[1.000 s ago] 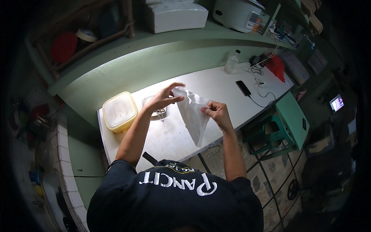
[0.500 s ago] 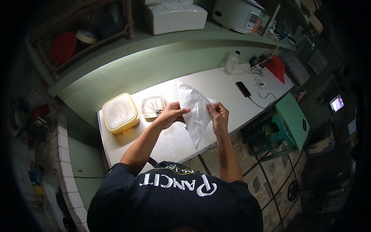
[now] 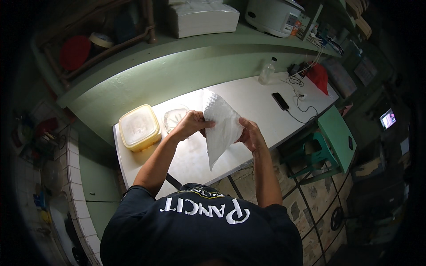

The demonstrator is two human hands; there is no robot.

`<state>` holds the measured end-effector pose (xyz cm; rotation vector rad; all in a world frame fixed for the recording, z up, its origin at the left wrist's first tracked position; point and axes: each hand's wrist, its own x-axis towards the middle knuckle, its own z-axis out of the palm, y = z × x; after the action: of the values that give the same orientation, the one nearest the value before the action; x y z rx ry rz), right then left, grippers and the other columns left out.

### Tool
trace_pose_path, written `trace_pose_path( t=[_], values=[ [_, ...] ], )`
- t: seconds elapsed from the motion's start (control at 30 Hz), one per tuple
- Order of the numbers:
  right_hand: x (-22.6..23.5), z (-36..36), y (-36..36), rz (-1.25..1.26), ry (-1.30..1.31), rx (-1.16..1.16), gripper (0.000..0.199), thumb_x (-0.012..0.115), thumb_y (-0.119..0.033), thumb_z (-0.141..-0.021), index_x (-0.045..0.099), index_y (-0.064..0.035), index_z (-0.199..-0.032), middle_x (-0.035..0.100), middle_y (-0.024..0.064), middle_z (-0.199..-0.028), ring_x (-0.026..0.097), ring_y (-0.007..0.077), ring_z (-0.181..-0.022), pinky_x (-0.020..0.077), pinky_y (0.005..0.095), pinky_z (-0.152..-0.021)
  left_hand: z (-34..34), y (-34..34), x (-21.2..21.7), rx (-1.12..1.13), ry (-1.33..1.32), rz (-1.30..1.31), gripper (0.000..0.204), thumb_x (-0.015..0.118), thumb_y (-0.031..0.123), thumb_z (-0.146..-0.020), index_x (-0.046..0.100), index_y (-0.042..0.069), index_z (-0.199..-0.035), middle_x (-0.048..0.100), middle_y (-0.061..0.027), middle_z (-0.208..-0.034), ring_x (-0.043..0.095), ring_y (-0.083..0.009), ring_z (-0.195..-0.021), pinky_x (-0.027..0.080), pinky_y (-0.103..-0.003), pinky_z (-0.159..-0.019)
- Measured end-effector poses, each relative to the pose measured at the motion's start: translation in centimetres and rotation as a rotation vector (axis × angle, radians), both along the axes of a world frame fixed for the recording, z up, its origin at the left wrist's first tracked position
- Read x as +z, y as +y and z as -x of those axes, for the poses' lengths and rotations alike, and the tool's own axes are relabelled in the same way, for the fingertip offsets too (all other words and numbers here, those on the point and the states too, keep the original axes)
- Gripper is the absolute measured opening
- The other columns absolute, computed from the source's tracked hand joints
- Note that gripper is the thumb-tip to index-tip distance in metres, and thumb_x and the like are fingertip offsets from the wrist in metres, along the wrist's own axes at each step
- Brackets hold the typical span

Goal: The person folds and places paper towels on a countertop, then retrieves a bowl of shrimp from a refrigerator. They use chopsticks to transfer shrimp into two food boxes containing noodles and vegetables, and add cooked meat from a container into the same boxes.

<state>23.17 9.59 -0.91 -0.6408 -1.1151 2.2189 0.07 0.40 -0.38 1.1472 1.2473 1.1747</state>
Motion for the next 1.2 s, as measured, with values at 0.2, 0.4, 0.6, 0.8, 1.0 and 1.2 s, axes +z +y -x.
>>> trace_pose_path(
  t=[0.2,0.4,0.6,0.8,1.0,1.2],
  values=[
    [-1.6,0.4,0.1,-0.124,0.011,0.019,0.036,0.069,-0.016,-0.084,0.053,0.0027,-0.11,0.065,0.0143,-0.092,0.067,0.0215,-0.067,0.0604,0.0332,-0.057,0.4,-0.3,0.7,-0.014,0.077,0.014,0.018,0.072,0.014,-0.084,0.067,-0.003,-0.091,0.067,-0.0043,-0.078,0.063,-0.01,-0.065,0.055,-0.025,-0.058],
    [-0.2,1.6,-1.9,0.009,0.335,-0.329,0.059,0.07,-0.029,-0.085,0.042,-0.001,-0.129,0.066,0.0145,-0.098,0.067,0.0236,-0.077,0.0575,0.0398,-0.072,0.2,-0.6,1.1,0.038,-0.028,-0.056,0.022,0.073,0.013,-0.083,0.066,-0.003,-0.096,0.067,-0.0041,-0.082,0.062,-0.0091,-0.065,0.054,-0.025,-0.059],
    [-3.0,1.7,-1.5,-0.016,0.158,-0.056,0.044,0.069,-0.019,-0.085,0.053,0.0003,-0.12,0.065,0.0136,-0.106,0.068,0.0214,-0.084,0.0569,0.0366,-0.071,0.3,-0.2,1.3,-0.012,0.017,-0.016,0.023,0.071,0.012,-0.084,0.064,-0.003,-0.1,0.067,-0.0051,-0.085,0.064,-0.0109,-0.068,0.056,-0.027,-0.062],
    [-0.9,1.4,-1.5,-0.307,-0.042,-0.248,0.012,0.069,-0.007,-0.083,0.069,-0.0023,-0.094,0.069,0.0062,-0.083,0.064,0.012,-0.07,0.0526,0.0271,-0.062,1.1,-0.1,0.8,-0.035,0.143,-0.044,0.019,0.069,0.012,-0.086,0.064,-0.003,-0.097,0.067,-0.0062,-0.079,0.064,-0.0104,-0.062,0.054,-0.025,-0.056],
    [-1.7,0.8,-0.4,-0.451,0.055,-0.187,0.016,0.055,0.005,-0.085,0.068,-0.0039,-0.088,0.066,0.0023,-0.081,0.06,0.0095,-0.07,0.0487,0.0235,-0.066,1.3,-0.9,1.7,-0.1,0.088,-0.191,0.015,0.06,0.008,-0.089,0.066,-0.002,-0.098,0.067,-0.0079,-0.078,0.064,-0.0113,-0.063,0.054,-0.025,-0.057],
    [-0.6,0.6,0.1,-0.733,0.023,-0.019,0.027,0.044,0.014,-0.084,0.065,-0.0027,-0.079,0.062,0.0031,-0.079,0.056,0.0105,-0.076,0.045,0.0226,-0.074,1.1,-1.3,3.5,-0.125,-0.256,0.034,0.022,0.06,0.022,-0.091,0.068,0.002,-0.096,0.066,-0.0098,-0.076,0.065,-0.0115,-0.064,0.052,-0.024,-0.056]
  ],
)
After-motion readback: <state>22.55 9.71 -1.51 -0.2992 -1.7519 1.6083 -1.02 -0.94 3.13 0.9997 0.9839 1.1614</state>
